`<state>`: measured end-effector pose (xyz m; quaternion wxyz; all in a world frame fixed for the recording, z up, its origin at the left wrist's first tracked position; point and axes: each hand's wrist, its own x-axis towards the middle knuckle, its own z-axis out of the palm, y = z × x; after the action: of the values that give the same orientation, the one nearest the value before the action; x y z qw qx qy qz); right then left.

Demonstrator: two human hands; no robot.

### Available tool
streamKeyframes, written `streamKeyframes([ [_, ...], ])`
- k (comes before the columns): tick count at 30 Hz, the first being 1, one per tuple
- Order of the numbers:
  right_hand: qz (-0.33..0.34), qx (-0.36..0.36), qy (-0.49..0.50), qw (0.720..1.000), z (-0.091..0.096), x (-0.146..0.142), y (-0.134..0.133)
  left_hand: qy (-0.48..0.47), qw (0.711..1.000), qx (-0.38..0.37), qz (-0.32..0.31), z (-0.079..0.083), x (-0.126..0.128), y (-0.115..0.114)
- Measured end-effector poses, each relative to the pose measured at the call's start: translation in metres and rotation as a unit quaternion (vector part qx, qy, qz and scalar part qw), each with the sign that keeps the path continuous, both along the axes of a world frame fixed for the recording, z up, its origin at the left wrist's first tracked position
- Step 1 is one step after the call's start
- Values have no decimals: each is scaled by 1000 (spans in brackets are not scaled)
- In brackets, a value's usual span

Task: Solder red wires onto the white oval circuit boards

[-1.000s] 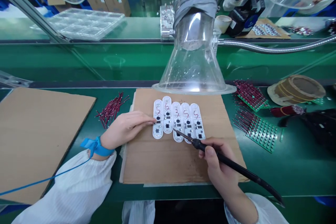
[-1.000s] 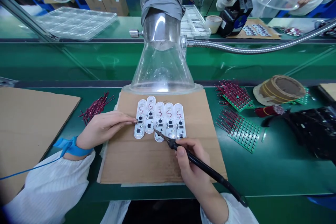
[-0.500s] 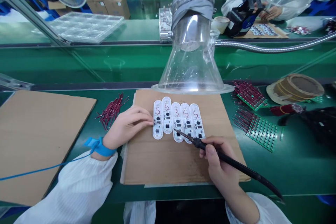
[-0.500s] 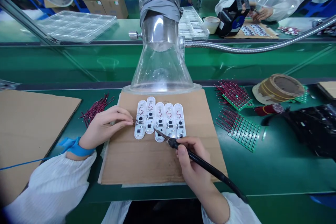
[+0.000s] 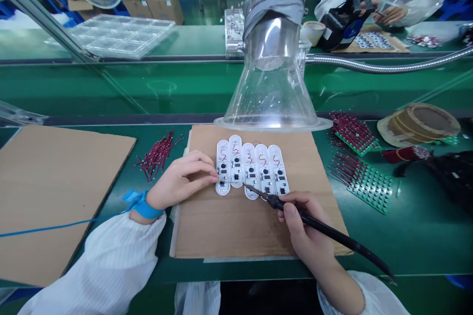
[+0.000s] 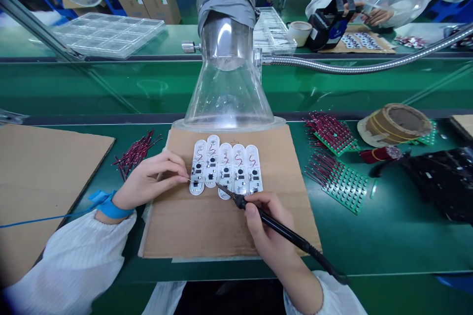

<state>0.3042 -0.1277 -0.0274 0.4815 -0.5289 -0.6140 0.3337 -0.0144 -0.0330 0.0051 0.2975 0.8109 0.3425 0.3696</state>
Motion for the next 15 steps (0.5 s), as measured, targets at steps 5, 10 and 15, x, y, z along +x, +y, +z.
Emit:
streamKeyframes([
  [5,6,0,-16,1000,1,-1,0,1,1000,6,-7,-1,2,0],
  [10,8,-3,-34,999,1,-2,2,1,1000,2,-8,-3,3,-1],
  [15,4,-4,-11,1000,-1,-1,0,1,1000,-2,-14,-2,4,0],
])
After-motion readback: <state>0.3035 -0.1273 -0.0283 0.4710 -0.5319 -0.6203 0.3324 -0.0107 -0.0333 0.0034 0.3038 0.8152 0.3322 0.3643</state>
